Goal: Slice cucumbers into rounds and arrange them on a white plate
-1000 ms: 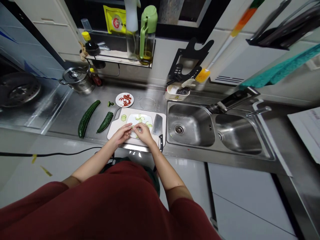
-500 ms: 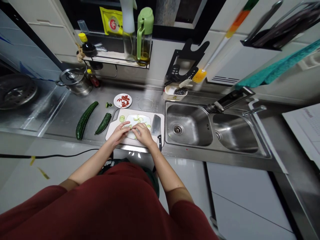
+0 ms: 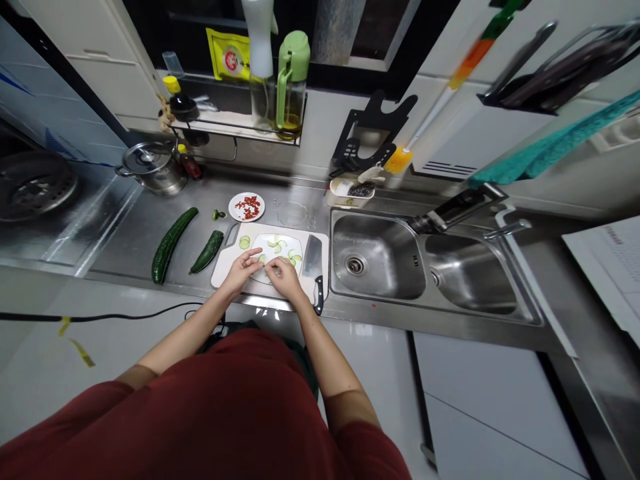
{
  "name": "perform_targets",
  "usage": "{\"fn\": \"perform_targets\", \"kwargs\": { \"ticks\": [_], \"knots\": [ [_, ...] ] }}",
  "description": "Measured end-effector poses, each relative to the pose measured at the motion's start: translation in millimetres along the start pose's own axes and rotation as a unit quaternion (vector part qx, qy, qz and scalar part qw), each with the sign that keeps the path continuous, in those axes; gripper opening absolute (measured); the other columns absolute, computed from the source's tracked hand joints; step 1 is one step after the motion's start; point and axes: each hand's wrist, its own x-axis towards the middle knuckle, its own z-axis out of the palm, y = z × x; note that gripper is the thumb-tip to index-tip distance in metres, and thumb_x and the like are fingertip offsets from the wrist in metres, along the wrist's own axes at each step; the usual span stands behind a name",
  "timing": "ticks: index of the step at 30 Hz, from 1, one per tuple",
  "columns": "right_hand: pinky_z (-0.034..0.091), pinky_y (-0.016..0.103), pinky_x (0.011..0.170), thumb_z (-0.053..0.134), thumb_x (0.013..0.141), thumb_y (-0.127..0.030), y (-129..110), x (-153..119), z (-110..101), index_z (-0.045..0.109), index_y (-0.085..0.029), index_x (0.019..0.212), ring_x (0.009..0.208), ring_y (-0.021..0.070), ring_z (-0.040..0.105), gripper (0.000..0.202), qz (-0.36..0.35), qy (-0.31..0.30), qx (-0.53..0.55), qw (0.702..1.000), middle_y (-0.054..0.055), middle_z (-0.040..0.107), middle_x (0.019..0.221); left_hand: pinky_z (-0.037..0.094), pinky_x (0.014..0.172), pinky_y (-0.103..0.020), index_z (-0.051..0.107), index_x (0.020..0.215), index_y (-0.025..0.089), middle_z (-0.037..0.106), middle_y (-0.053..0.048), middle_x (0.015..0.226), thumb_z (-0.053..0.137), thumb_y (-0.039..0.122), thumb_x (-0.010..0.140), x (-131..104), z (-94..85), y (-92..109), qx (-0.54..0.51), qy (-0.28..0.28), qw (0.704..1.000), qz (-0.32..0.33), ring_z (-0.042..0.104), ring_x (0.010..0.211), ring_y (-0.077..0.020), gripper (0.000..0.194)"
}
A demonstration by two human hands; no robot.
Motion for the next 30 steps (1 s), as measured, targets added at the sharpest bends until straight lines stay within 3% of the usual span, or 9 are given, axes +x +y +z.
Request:
{"fn": "perform_targets", "kwargs": {
  "ticks": [7, 21, 30],
  "knots": [
    [0.042, 0.026, 0.067, 0.055, 0.080, -0.035, 7.8, 0.7, 2.7, 0.062, -0.019, 0.076, 0.074, 0.0156, 0.057, 0.018, 0.095, 0.005, 0.092, 0.991, 0.001, 0.064, 0.077, 0.037, 0.066, -0.019, 0.064, 0.111, 0.015, 0.052, 0.006, 0.069, 0.074, 0.021, 0.062, 4.5, 4.0, -11.4, 0.006, 0.022, 1.000, 0.018, 0.048, 0.064, -0.0051, 0.051],
    [0.045, 0.026, 0.064, 0.058, 0.074, -0.034, 20.2, 6.1, 2.7, 0.061, -0.018, 0.078, 0.065, 0.0135, 0.056, 0.017, 0.121, 0.006, 0.156, 0.980, 0.000, 0.063, 0.071, 0.037, 0.060, -0.018, 0.057, 0.096, 0.018, 0.052, 0.007, 0.065, 0.077, 0.025, 0.060, 9.0, -0.8, -21.0, -0.003, 0.019, 1.000, 0.013, 0.049, 0.058, -0.0054, 0.041],
    [0.043, 0.025, 0.062, 0.061, 0.074, -0.038, 39.9, 6.7, -5.3, 0.063, -0.018, 0.080, 0.064, 0.0131, 0.055, 0.021, 0.136, -0.016, 0.066, 0.988, -0.001, 0.062, 0.070, 0.038, 0.061, -0.018, 0.060, 0.077, 0.016, 0.054, 0.005, 0.065, 0.079, 0.021, 0.054, 19.9, -10.8, -36.8, 0.066, 0.036, 0.997, 0.015, 0.048, 0.060, -0.0063, 0.030]
  ]
}}
